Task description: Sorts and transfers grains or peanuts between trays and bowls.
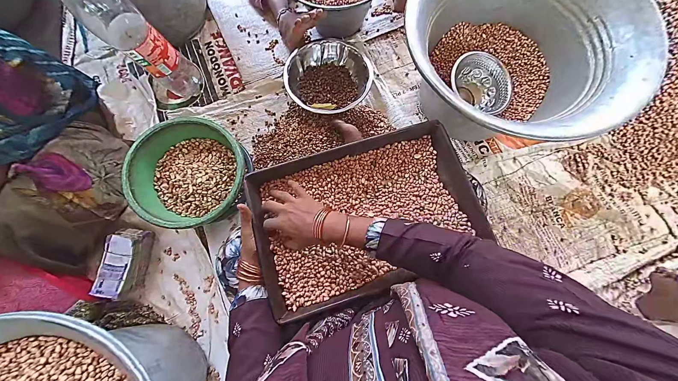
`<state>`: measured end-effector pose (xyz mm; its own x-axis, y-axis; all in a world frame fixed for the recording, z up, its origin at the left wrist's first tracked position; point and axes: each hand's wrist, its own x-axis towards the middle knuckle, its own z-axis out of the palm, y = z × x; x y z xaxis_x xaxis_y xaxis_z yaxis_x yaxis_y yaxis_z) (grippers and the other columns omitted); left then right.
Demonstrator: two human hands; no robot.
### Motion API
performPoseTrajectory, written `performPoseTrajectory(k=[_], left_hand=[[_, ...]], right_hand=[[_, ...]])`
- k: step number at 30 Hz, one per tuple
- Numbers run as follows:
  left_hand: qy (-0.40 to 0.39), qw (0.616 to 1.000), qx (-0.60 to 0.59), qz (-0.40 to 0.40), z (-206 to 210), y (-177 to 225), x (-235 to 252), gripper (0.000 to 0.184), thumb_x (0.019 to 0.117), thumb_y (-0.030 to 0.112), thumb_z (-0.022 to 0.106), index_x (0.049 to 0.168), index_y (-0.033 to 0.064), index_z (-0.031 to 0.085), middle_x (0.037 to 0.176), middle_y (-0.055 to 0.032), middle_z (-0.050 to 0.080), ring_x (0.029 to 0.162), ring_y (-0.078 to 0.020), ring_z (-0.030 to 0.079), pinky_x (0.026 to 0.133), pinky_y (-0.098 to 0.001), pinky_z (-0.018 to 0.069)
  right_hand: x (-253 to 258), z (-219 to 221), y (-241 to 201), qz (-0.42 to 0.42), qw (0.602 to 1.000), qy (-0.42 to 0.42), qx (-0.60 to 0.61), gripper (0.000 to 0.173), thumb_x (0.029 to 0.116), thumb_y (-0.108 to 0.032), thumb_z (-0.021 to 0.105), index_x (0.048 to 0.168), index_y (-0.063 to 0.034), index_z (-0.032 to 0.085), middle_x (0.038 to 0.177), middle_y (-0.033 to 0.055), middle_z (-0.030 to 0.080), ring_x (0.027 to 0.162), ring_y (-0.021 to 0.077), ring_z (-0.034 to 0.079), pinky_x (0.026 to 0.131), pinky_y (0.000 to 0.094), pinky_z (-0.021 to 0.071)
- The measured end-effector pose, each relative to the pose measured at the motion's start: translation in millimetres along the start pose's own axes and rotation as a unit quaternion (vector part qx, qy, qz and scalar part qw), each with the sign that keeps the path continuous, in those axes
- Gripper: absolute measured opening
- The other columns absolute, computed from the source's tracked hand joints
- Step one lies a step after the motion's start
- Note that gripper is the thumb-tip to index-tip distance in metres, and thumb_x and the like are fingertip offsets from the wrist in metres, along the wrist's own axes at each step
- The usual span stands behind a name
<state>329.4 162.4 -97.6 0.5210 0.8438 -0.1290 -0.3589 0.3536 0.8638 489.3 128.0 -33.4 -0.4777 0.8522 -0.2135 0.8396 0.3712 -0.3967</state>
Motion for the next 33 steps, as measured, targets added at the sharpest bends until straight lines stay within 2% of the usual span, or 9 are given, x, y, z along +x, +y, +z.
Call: performPoseTrajectory(k=[9, 13, 16, 20, 25, 26, 28, 30, 33], left_hand=[[-0.004, 0.998, -0.056, -0.028, 12.0, 6.0, -6.1, 0.059, 0.1020, 0.063, 0.042, 0.138, 0.0194, 0.057, 0.120, 0.0008, 0.073, 0.109, -0.0067, 0.070, 0.091, -0.0302, 0.0609], [0.011, 0.999, -0.039, -0.032, 13.3, 7.5, -7.8, 0.055, 0.1043, 0.061, 0.038, 0.138, 0.0217, 0.057, 0.120, 0.0034, 0.072, 0.108, -0.0050, 0.069, 0.090, -0.0292, 0.0606], [0.047, 0.998, 0.011, -0.028, 21.1, 11.3, -7.3, 0.052, 0.1088, 0.054, 0.029, 0.141, 0.0200, 0.052, 0.122, 0.0063, 0.070, 0.110, -0.0016, 0.067, 0.092, -0.0253, 0.0587], [0.028, 1.000, -0.002, -0.008, 13.9, 8.8, -3.5, 0.051, 0.1092, 0.054, 0.029, 0.140, 0.0213, 0.054, 0.122, 0.0063, 0.071, 0.110, -0.0020, 0.067, 0.092, -0.0266, 0.0592], [0.134, 0.987, 0.058, -0.062, 69.7, 44.7, -10.6, 0.052, 0.1114, 0.032, 0.003, 0.139, 0.0126, 0.044, 0.112, 0.0060, 0.065, 0.103, 0.0058, 0.062, 0.092, -0.0161, 0.0528], [0.156, 0.983, 0.054, -0.078, 86.2, 55.9, -13.0, 0.052, 0.1104, 0.025, 0.000, 0.135, 0.0124, 0.045, 0.105, 0.0076, 0.064, 0.096, 0.0084, 0.060, 0.089, -0.0129, 0.0515], [-0.034, 0.996, -0.019, 0.078, 46.3, 28.6, -12.1, 0.052, 0.1118, 0.027, 0.006, 0.143, -0.0008, 0.038, 0.121, -0.0005, 0.069, 0.109, 0.0026, 0.065, 0.091, -0.0163, 0.0558], [0.066, 0.996, 0.035, -0.045, 59.2, 46.8, -16.7, 0.049, 0.1108, 0.033, 0.004, 0.134, 0.0143, 0.044, 0.107, 0.0105, 0.067, 0.097, 0.0068, 0.064, 0.085, -0.0166, 0.0561], [0.020, 0.999, 0.025, -0.013, 19.0, 13.5, -7.3, 0.052, 0.1095, 0.052, 0.029, 0.141, 0.0189, 0.052, 0.121, 0.0047, 0.072, 0.109, -0.0028, 0.068, 0.091, -0.0269, 0.0597]], right_hand=[[-133.2, 0.4, 81.0, 0.248, 0.969, -0.003, 0.013, 0.074, 0.0725, -0.038, 0.090, 0.140, -0.0295, 0.062, 0.158, 0.0133, 0.045, 0.143, 0.0486, 0.041, 0.103, 0.0883, 0.0189], [-205.7, 14.5, 86.3, 0.400, 0.912, 0.057, 0.069, 0.070, 0.0882, -0.039, 0.077, 0.152, -0.0252, 0.051, 0.159, 0.0261, 0.036, 0.140, 0.0571, 0.038, 0.094, 0.0831, 0.0360], [-211.6, 26.6, 47.5, 0.472, 0.872, 0.040, 0.126, 0.070, 0.1014, -0.052, 0.056, 0.163, -0.0283, 0.032, 0.166, 0.0293, 0.021, 0.146, 0.0609, 0.026, 0.098, 0.0842, 0.0315], [-162.9, 26.6, -6.4, 0.403, 0.889, -0.028, 0.216, 0.078, 0.1014, -0.060, 0.050, 0.167, -0.0336, 0.018, 0.170, 0.0300, 0.002, 0.151, 0.0619, 0.012, 0.103, 0.0865, 0.0235], [-89.3, 27.5, -45.6, 0.184, 0.946, -0.033, 0.265, 0.087, 0.0859, -0.052, 0.079, 0.160, -0.0326, 0.037, 0.172, 0.0186, 0.013, 0.149, 0.0604, 0.019, 0.100, 0.0882, 0.0245], [-79.3, 29.1, -50.6, 0.132, 0.954, -0.037, 0.265, 0.084, 0.0836, -0.045, 0.083, 0.156, -0.0300, 0.044, 0.172, 0.0184, 0.016, 0.149, 0.0605, 0.019, 0.100, 0.0893, 0.0224], [-70.2, 34.8, -58.1, 0.044, 0.973, -0.053, 0.221, 0.065, 0.0843, -0.036, 0.084, 0.143, -0.0253, 0.059, 0.170, 0.0200, 0.022, 0.150, 0.0589, 0.018, 0.102, 0.0893, 0.0202], [-80.6, 41.8, -55.4, -0.006, 0.984, -0.069, 0.165, 0.042, 0.0928, -0.031, 0.075, 0.134, -0.0262, 0.068, 0.169, 0.0160, 0.026, 0.153, 0.0537, 0.017, 0.107, 0.0855, 0.0198], [-130.9, 44.4, -28.8, -0.017, 0.989, -0.046, 0.137, 0.028, 0.1003, -0.016, 0.062, 0.125, -0.0220, 0.073, 0.164, 0.0049, 0.041, 0.156, 0.0447, 0.021, 0.112, 0.0833, 0.0149]])
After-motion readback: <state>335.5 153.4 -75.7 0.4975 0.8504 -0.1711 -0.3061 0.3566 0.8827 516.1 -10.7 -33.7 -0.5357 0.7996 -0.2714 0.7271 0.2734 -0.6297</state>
